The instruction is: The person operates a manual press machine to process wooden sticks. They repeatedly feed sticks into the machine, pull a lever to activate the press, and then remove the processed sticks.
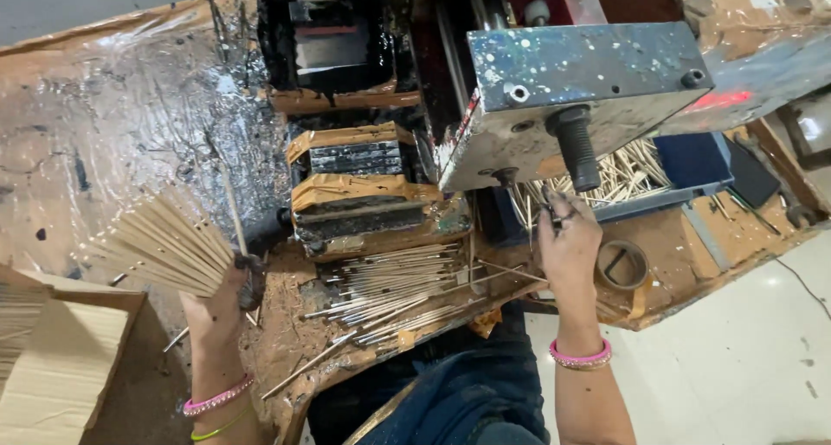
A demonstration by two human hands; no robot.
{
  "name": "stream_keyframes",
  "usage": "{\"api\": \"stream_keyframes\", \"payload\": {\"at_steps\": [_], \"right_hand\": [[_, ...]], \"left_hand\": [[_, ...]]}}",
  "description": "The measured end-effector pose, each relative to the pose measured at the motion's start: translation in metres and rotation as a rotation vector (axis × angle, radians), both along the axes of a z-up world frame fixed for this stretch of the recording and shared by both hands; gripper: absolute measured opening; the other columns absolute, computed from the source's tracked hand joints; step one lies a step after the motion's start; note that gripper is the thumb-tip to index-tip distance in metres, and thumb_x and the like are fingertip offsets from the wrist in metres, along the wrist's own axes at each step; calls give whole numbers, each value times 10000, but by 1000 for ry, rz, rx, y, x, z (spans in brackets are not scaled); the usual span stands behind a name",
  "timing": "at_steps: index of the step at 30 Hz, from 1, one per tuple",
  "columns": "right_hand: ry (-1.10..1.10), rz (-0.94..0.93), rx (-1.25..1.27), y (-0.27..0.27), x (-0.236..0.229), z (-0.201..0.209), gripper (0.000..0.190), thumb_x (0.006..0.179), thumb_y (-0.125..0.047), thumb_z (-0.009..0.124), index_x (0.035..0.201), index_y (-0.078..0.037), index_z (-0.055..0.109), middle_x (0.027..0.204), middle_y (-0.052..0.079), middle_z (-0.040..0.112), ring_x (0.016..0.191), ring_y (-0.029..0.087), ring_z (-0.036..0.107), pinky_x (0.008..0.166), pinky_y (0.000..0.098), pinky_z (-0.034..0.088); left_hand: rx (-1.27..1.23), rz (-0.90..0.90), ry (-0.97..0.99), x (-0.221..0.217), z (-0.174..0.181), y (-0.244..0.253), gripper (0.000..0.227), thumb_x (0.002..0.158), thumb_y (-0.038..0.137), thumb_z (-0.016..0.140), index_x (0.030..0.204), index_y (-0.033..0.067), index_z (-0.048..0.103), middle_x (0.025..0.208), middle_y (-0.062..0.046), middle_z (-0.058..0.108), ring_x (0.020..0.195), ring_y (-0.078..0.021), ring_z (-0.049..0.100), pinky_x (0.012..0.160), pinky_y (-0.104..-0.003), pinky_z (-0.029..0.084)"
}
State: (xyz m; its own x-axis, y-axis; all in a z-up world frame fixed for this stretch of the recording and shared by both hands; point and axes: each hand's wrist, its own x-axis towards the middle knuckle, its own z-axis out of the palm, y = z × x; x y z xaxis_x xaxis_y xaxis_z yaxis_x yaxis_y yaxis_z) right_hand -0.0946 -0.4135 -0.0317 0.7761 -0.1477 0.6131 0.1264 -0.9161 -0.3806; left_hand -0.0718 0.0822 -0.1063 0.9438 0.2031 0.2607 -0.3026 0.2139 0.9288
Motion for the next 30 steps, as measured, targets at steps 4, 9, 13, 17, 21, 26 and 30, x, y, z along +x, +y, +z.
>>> {"api": "stream_keyframes", "payload": {"at_steps": [4,9,13,17,21,26,30], "right_hand": [[326,55,269,47,0,8,444,951,-232,687,1376,-105,680,1022,132,782,848,233,721,747,332,575],[260,815,1006,89,18,19,237,1023,-141,705,1232,-30,694,1094,113,746,940,144,703,797,289,590],[206,818,741,111,44,50,188,1043,-110,670,1216,-58,721,1094,78,773,904,163,750,784,285,623],[277,641,118,138,80,68,423,944,16,577,1349,-99,628,1357,64,642,988,230,708,860,319,575],[47,542,-239,154,102,57,622,848,143,506,1419,-87,591,1430,102,607,1319,383,582,1141,418,487],[116,402,-264,145,89,42,507,851,-3,599,1355,-44,631,1225,173,643,1060,373,610,908,473,497],[167,348,-198,144,85,30,342,869,-37,618,1208,-20,665,1081,219,653,912,373,627,791,470,509]], "left_hand": [[-96,-487,110,6,59,-65,282,857,-99,618,1076,77,588,855,-129,684,628,-184,658,415,-223,505],[576,-710,-43,22,121,-90,306,860,7,710,1161,0,660,799,-57,718,631,-117,630,579,-181,530],[139,-605,-81,63,112,-36,193,843,0,648,1027,23,596,891,-33,579,739,-110,576,583,-212,537],[109,-310,-16,94,115,-36,151,882,68,679,1016,14,635,866,-28,577,747,-111,561,589,-217,494],[30,-113,56,112,98,-62,184,942,161,676,1053,16,654,870,-17,584,728,-95,534,579,-230,447],[-23,-54,17,120,89,-69,222,964,214,678,1072,25,637,907,7,587,783,-77,545,654,-238,474],[-5,-33,25,119,88,-68,228,963,219,678,1060,17,633,906,3,568,785,-85,515,646,-236,444]]}}
